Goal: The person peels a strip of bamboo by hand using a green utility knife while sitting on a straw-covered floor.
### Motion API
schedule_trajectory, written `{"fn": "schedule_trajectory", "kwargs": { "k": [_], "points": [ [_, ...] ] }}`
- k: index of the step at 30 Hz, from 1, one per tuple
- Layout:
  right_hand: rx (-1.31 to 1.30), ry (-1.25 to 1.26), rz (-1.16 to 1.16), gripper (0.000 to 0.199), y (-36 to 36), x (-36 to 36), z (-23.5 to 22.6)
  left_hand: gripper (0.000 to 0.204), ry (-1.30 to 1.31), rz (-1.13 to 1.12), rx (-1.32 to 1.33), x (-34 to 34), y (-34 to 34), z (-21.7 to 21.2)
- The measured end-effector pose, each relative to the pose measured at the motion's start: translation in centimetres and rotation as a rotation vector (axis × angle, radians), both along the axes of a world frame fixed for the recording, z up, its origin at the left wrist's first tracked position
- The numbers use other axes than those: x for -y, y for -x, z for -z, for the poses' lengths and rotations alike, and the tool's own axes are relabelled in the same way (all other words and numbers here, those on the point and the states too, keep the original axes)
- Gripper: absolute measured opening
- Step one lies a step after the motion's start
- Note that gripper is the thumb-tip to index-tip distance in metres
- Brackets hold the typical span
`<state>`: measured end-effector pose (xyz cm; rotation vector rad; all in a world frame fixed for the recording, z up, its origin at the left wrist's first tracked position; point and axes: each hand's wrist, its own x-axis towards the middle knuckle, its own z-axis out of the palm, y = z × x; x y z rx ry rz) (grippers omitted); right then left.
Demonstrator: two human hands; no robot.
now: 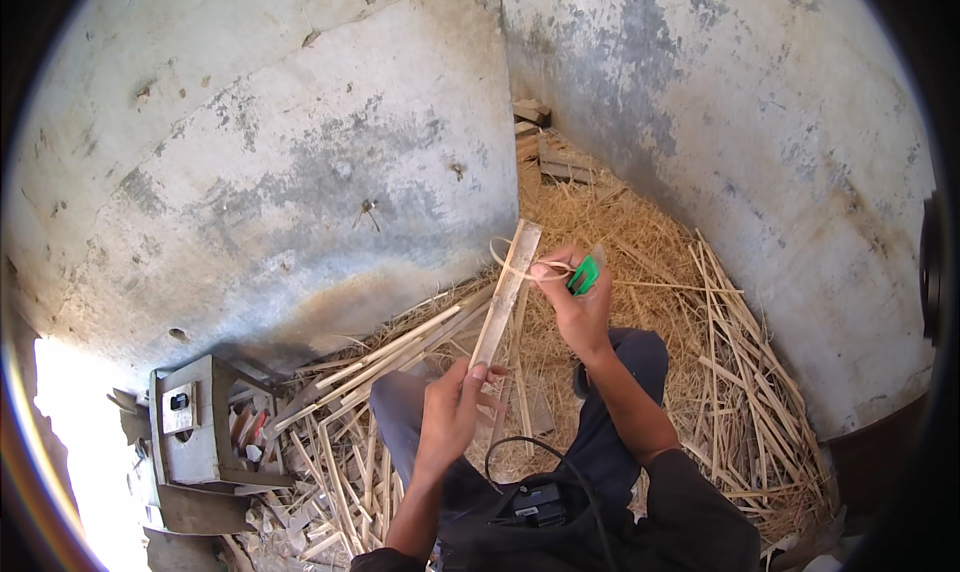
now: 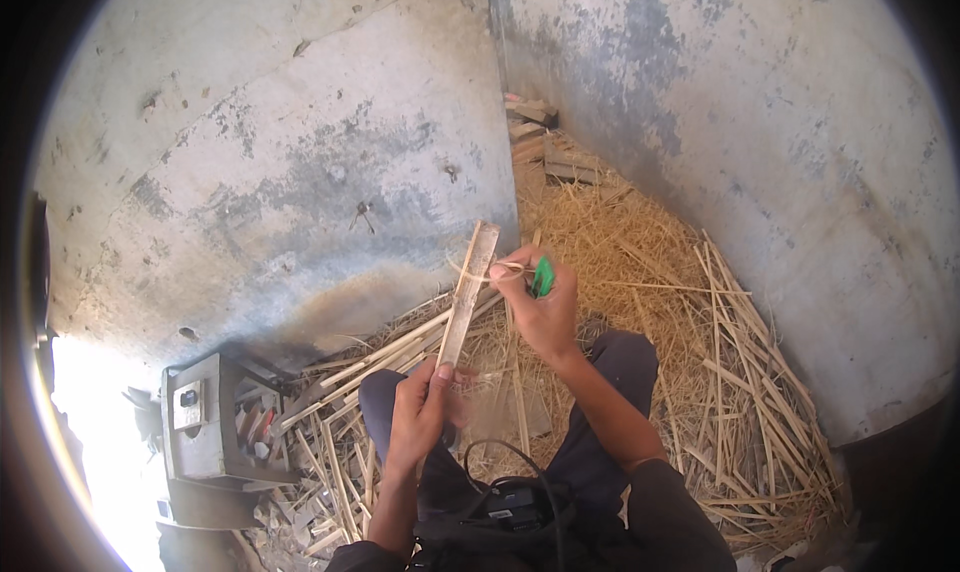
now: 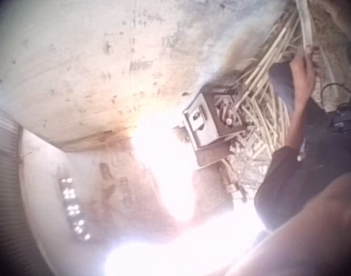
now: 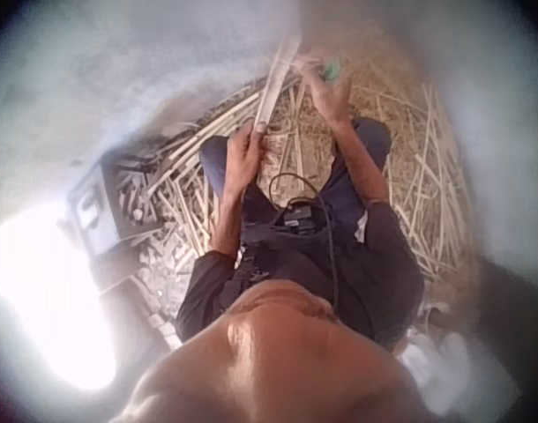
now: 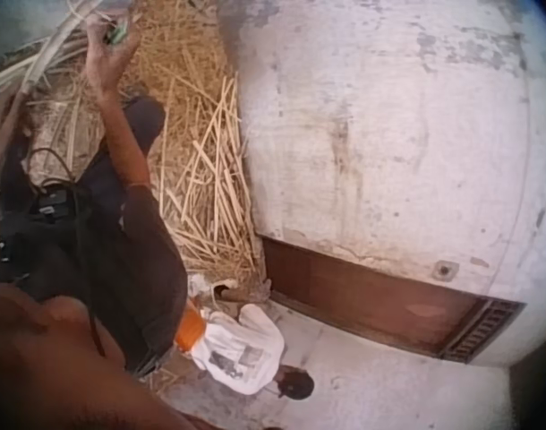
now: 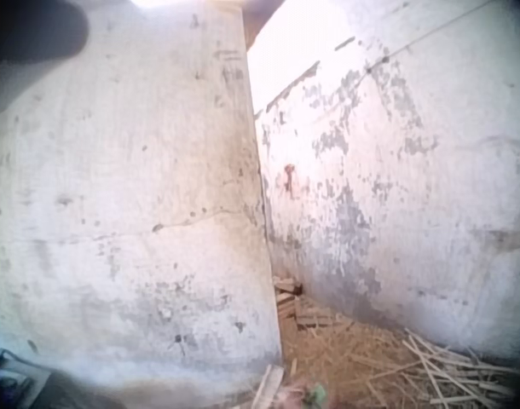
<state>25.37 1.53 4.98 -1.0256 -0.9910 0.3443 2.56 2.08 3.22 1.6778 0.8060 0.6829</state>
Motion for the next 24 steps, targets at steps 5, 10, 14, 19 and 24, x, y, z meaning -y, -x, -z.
{"fn": "schedule_trajectory", "kwargs": {
  "k": [5,10,14,19,24],
  "points": [
    [-0.368,0.035,-0.240,0.009,-3.0,-0.1,0.9,0.034,0.272,0.121,0.164,-0.7,0.5,1.0],
    [-0.249,0.025,0.049,0.025,-8.7,0.8,-0.1,0.039,0.332,0.045,0.204,-2.0,3.2,1.8],
    [0.578,0.529,0.260,0.037,-9.2,0.7,1.6,0.041,0.377,0.069,0.248,-1.9,3.7,0.6],
    [0.952,0.657,0.367,0.040,-7.9,1.1,3.3,0.043,0.381,0.110,0.222,-1.9,3.8,0.1],
    [0.351,0.622,-0.138,0.038,-3.1,1.1,-1.9,0.049,0.411,0.034,0.234,-2.0,3.8,-1.0]
  ]
}}
